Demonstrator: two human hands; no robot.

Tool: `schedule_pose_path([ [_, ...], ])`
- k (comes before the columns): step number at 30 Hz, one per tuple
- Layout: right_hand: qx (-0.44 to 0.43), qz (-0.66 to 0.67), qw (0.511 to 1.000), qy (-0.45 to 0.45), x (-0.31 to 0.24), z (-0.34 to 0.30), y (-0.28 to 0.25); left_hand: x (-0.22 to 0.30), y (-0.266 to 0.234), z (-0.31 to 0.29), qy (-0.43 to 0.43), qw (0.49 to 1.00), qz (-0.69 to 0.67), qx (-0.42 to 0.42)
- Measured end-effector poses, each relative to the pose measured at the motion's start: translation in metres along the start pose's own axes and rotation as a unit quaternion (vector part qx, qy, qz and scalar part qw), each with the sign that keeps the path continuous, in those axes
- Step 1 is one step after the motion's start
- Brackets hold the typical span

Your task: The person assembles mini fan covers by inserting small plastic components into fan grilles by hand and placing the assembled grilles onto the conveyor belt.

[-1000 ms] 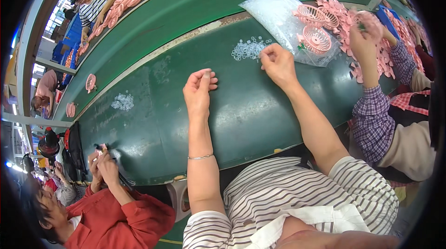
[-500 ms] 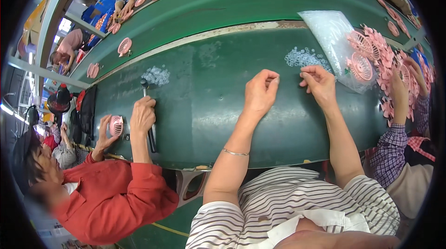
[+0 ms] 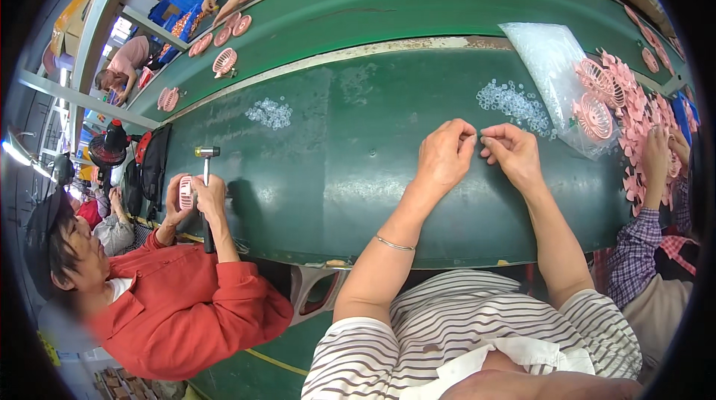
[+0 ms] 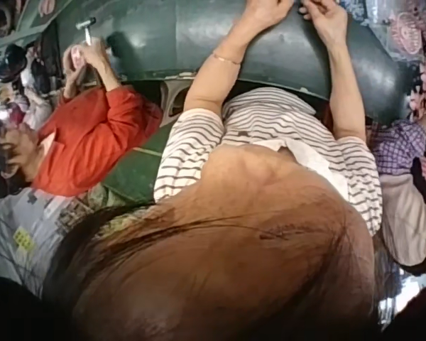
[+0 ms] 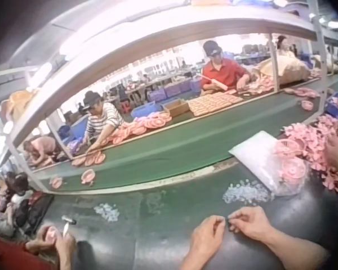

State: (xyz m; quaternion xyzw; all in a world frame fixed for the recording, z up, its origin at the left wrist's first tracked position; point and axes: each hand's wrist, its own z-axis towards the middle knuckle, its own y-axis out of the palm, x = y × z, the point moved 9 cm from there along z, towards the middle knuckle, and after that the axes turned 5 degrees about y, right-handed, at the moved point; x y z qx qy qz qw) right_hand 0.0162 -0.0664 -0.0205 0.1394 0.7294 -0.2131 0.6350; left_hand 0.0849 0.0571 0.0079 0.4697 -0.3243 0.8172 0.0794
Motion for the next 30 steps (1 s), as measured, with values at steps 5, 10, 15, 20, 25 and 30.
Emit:
schedule_pose_path([
  [5, -0.015, -0.017, 1.0, 0.006, 0.001, -0.005, 0.009, 0.005, -0.001, -0.002, 0.021, 1.0, 0.019, -0.004],
  [10, -0.018, -0.032, 0.999, -0.012, 0.0, -0.008, 0.01, 0.009, -0.001, -0.006, 0.048, 0.999, 0.016, 0.007],
  [15, -0.022, -0.039, 0.999, -0.031, -0.005, -0.009, 0.011, 0.01, -0.004, -0.007, 0.054, 0.998, 0.023, 0.012],
  [20, -0.097, 0.217, 0.971, -0.031, -0.037, -0.021, 0.01, 0.004, 0.002, -0.001, 0.035, 0.999, 0.013, -0.004],
  [25, -0.289, 0.357, 0.88, -0.118, -0.157, -0.072, 0.029, -0.011, -0.001, -0.004, 0.032, 0.999, -0.039, 0.006],
  [30, -0.397, 0.502, 0.742, -0.2, -0.253, -0.139, 0.008, 0.001, -0.005, 0.002, 0.013, 0.999, 0.035, -0.026],
])
